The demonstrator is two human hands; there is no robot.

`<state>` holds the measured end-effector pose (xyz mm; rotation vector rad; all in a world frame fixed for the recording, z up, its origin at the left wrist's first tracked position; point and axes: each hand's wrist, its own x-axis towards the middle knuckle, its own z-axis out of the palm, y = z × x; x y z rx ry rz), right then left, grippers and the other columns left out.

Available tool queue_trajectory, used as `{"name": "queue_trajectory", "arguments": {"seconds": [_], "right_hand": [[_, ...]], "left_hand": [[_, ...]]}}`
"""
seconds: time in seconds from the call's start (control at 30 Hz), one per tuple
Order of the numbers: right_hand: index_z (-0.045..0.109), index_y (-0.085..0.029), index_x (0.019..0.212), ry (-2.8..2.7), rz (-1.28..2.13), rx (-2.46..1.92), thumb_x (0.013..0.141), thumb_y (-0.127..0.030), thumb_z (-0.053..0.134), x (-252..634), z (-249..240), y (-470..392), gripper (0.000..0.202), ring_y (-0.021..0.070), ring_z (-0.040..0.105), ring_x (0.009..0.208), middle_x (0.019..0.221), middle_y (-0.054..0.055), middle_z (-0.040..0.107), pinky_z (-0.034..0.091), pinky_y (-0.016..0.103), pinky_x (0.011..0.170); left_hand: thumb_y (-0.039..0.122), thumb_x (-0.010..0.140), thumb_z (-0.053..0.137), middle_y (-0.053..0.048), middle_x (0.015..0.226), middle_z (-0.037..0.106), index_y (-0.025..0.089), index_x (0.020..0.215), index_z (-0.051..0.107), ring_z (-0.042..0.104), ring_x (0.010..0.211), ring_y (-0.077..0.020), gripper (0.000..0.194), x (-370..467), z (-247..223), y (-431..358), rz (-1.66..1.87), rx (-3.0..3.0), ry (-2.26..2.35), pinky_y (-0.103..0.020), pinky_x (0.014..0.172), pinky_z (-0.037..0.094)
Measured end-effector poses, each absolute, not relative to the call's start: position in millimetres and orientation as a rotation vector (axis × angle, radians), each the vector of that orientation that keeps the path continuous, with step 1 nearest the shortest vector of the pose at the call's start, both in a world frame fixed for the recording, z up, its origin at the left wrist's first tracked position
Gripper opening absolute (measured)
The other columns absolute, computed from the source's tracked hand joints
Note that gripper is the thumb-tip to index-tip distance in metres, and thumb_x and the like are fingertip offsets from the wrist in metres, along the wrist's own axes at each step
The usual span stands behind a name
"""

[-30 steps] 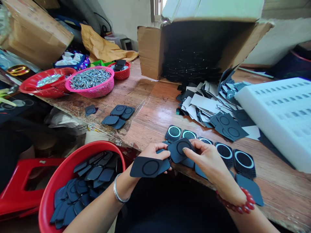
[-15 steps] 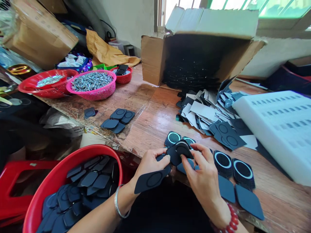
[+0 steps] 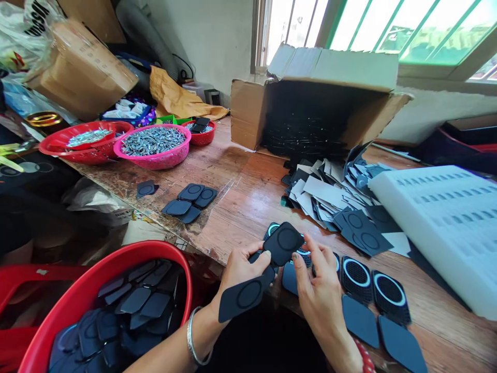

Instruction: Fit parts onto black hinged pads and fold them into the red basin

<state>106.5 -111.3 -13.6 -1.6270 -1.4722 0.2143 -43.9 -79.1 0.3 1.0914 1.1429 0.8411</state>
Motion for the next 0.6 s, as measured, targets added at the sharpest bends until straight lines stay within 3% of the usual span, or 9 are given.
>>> {"name": "queue_trajectory", "arguments": {"seconds": [0.2,0.37,0.5,0.6], "right_hand": [[0.060,-0.020,0.115,-1.315,0.442,-1.573,0.091,-0.046,0.056,114.9,-8.7,-102.2,0.035,0.0250,0.058,0.095,0.107,0.010,0.062,0.049,0.043,0.086],[0.062,-0.020,0.114,-1.114,0.879,-1.461,0.080,-0.052,0.067,120.8,0.6,-95.5,0.047,0.0224,0.061,0.087,0.103,0.009,0.067,0.053,0.035,0.074],[0.068,-0.018,0.092,-1.024,1.094,-1.390,0.075,-0.052,0.074,123.2,8.3,-94.1,0.038,0.0157,0.054,0.064,0.081,0.004,0.067,0.049,0.029,0.062],[0.066,-0.018,0.084,-0.991,1.138,-1.379,0.074,-0.052,0.074,122.8,12.3,-93.0,0.036,0.0141,0.051,0.060,0.072,0.001,0.062,0.045,0.027,0.058]], "left_hand": [[0.039,0.076,0.064,0.000,0.065,0.062,0.014,0.089,0.071,0.058,0.050,-0.0133,0.029,-42.8,7.7,-77.3,0.837,0.972,1.107,-0.021,0.047,0.044],[0.041,0.073,0.067,0.001,0.062,0.061,0.015,0.094,0.070,0.062,0.051,-0.0151,0.034,-44.6,6.7,-77.8,0.758,0.897,1.101,-0.022,0.045,0.048],[0.044,0.071,0.071,0.001,0.063,0.062,0.015,0.095,0.069,0.063,0.052,-0.0154,0.037,-46.8,3.2,-79.7,0.724,0.869,1.069,-0.022,0.046,0.050],[0.045,0.073,0.070,0.001,0.063,0.062,0.015,0.093,0.071,0.061,0.051,-0.0143,0.036,-47.2,3.1,-82.4,0.741,0.907,1.070,-0.022,0.047,0.049]]}}
